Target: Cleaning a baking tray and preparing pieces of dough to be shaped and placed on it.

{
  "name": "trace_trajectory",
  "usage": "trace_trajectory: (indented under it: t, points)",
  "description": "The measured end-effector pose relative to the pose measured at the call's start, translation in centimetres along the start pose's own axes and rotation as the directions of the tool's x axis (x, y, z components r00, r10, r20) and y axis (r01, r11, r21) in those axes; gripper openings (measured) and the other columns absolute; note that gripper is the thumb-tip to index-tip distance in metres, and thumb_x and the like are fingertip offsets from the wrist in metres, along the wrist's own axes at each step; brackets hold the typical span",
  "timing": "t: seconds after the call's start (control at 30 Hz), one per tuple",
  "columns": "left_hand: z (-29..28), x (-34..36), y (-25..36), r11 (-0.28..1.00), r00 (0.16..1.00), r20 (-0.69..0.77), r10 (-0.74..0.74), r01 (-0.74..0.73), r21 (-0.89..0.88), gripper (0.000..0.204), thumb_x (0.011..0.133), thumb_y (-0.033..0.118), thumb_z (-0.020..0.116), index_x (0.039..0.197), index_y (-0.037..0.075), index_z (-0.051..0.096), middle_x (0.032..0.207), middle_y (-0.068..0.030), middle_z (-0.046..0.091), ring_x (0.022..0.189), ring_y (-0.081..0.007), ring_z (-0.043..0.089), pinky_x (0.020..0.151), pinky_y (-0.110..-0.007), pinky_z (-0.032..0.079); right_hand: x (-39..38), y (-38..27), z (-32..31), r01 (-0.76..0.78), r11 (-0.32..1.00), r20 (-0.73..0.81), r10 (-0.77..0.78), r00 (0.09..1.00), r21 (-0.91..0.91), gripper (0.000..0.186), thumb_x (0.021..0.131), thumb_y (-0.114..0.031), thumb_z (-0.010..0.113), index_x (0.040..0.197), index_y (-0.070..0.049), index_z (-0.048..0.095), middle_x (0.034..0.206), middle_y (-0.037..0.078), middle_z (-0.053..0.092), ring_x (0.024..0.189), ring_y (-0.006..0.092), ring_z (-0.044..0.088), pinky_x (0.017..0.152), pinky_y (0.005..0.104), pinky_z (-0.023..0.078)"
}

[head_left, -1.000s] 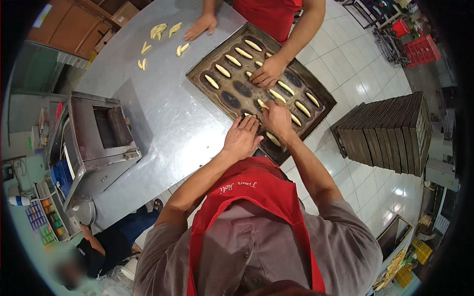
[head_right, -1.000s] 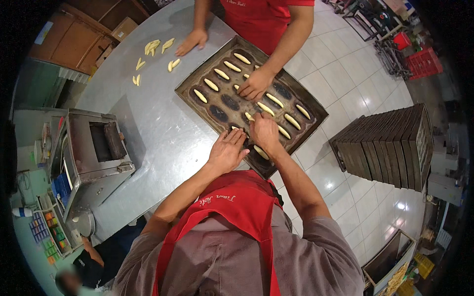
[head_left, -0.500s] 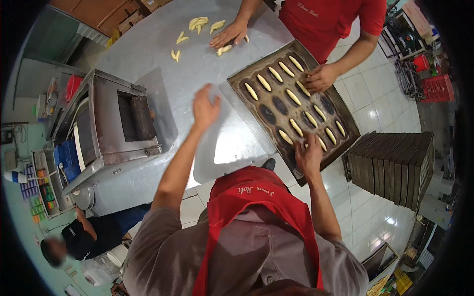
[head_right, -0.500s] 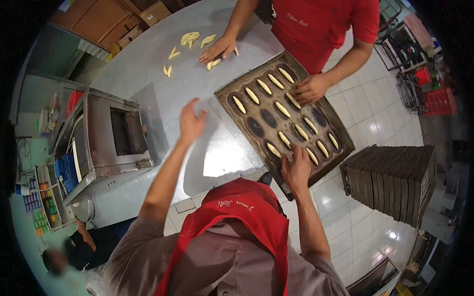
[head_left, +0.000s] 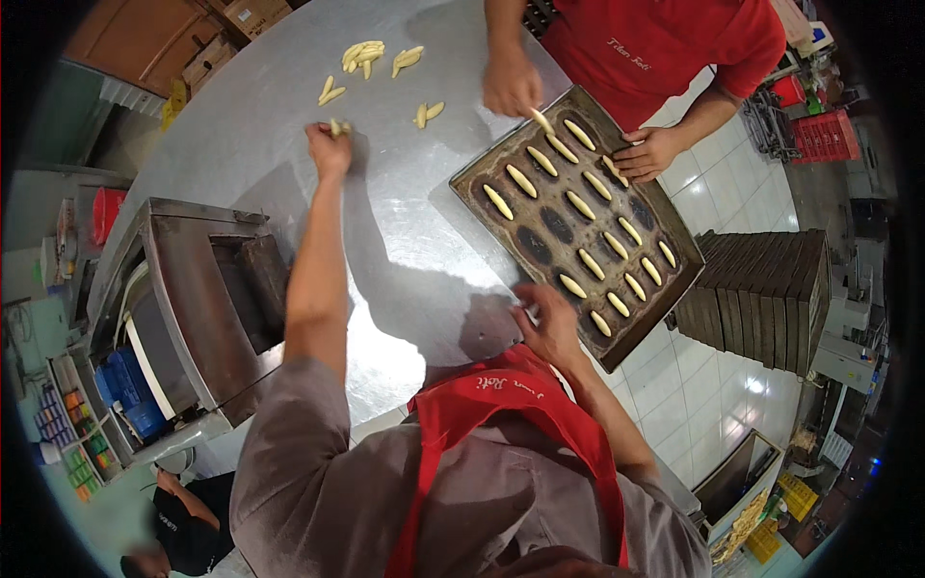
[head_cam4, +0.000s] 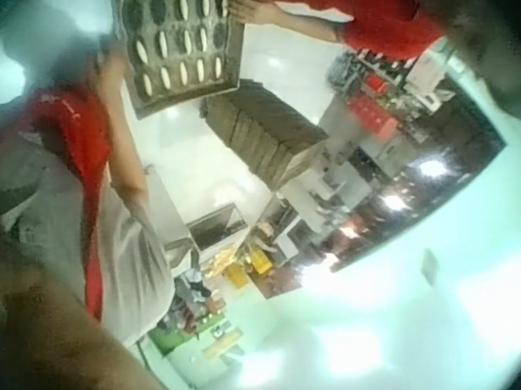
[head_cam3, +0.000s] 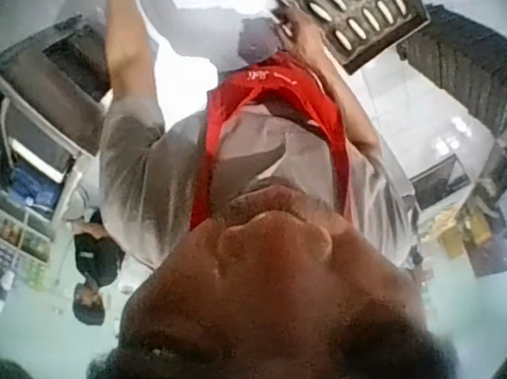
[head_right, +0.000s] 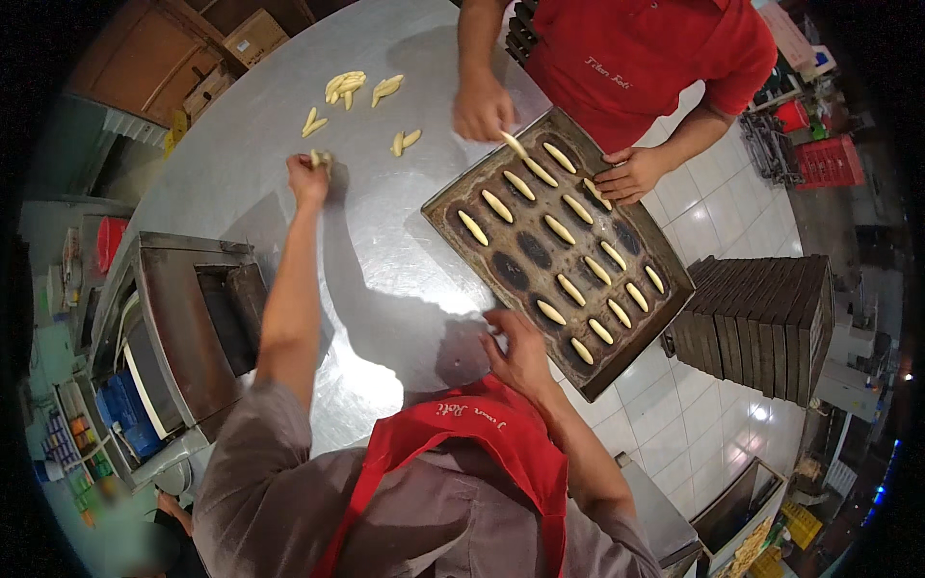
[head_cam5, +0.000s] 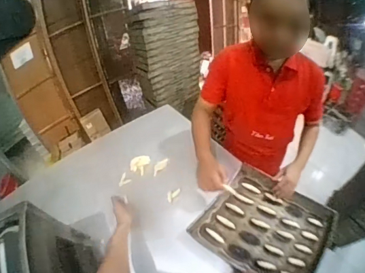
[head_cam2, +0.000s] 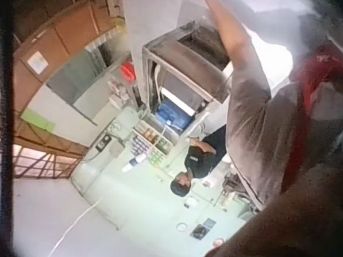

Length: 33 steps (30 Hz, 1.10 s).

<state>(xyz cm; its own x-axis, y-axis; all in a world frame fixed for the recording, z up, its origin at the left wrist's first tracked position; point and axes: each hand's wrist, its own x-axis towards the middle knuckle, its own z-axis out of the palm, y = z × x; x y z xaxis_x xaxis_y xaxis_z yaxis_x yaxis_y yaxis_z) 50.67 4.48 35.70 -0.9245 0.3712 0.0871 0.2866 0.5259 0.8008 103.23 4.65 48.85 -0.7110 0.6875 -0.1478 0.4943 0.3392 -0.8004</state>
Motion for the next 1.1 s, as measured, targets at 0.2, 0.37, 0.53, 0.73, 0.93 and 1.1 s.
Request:
trace_trajectory:
  t: [0.2,0.37,0.53,0.73,0.93,1.1]
  points:
    - [0.8,-23.7,4.5,0.684,0.816,0.549,-0.182,0.506,-0.525,0.021,0.103,0.009,0.066,0.123,0.004,0.064,0.108,-0.0068,0.069,0.094,-0.0160,0.066,0.083,-0.031,0.055,9.1,0.5,7.7,0.046,0.925,-0.109,-0.005,0.994,0.376,0.038,0.099,-0.027,0.077,0.124,0.001,0.070,0.104,0.009,0.077,0.080,0.0139,0.068,0.071,0.0336,0.057]
    - [-9.0,-36.6,5.7,0.913,0.878,0.453,-0.158,0.304,-0.271,0.029,0.102,0.004,0.063,0.130,-0.006,0.063,0.118,-0.0144,0.073,0.107,-0.0226,0.069,0.092,-0.034,0.056,5.2,0.2,7.4,0.036,0.998,0.212,-0.047,0.976,0.056,0.025,0.101,-0.018,0.071,0.120,-0.002,0.072,0.114,0.011,0.076,0.096,0.0236,0.072,0.081,0.0405,0.058]
    - [-13.8,-42.2,2.0,0.949,0.912,0.379,0.159,-0.247,0.197,0.056,0.101,0.011,0.056,0.153,-0.005,0.048,0.155,-0.0307,0.050,0.145,-0.0462,0.048,0.121,-0.055,0.034,1.2,2.5,7.5,0.537,0.753,0.295,-0.452,0.842,-0.380,0.069,0.096,-0.039,0.066,0.152,-0.001,0.052,0.157,0.026,0.048,0.146,0.0455,0.043,0.121,0.0586,0.033]
    - [-6.6,-29.2,1.8,0.776,0.913,0.290,0.286,-0.398,0.489,0.077,0.106,0.037,0.054,0.163,-0.008,0.028,0.169,-0.0351,0.024,0.159,-0.0478,0.020,0.130,-0.056,0.013,11.1,-0.3,12.8,0.556,0.620,0.317,-0.460,0.829,-0.554,0.085,0.100,-0.058,0.054,0.167,-0.009,0.031,0.171,0.031,0.021,0.159,0.0498,0.017,0.123,0.0722,0.014]
    - [-6.7,-29.2,1.6,0.750,0.849,0.352,0.395,-0.519,0.410,0.079,0.106,0.038,0.053,0.162,-0.012,0.026,0.169,-0.0352,0.024,0.159,-0.0479,0.021,0.130,-0.055,0.014,7.9,0.7,11.3,0.457,0.719,0.230,-0.397,0.888,-0.523,0.088,0.100,-0.052,0.059,0.163,0.003,0.030,0.170,0.032,0.020,0.158,0.0485,0.019,0.126,0.0668,0.015]
    - [-12.0,-40.0,0.2,0.810,0.834,0.410,0.370,-0.506,0.298,0.053,0.098,0.013,0.065,0.147,-0.006,0.055,0.154,-0.0286,0.052,0.147,-0.0441,0.047,0.124,-0.053,0.033,3.5,4.4,5.9,0.545,0.758,0.050,-0.567,0.822,-0.357,0.031,0.087,-0.006,0.070,0.117,0.003,0.070,0.122,0.019,0.069,0.119,0.0408,0.062,0.101,0.0468,0.052]
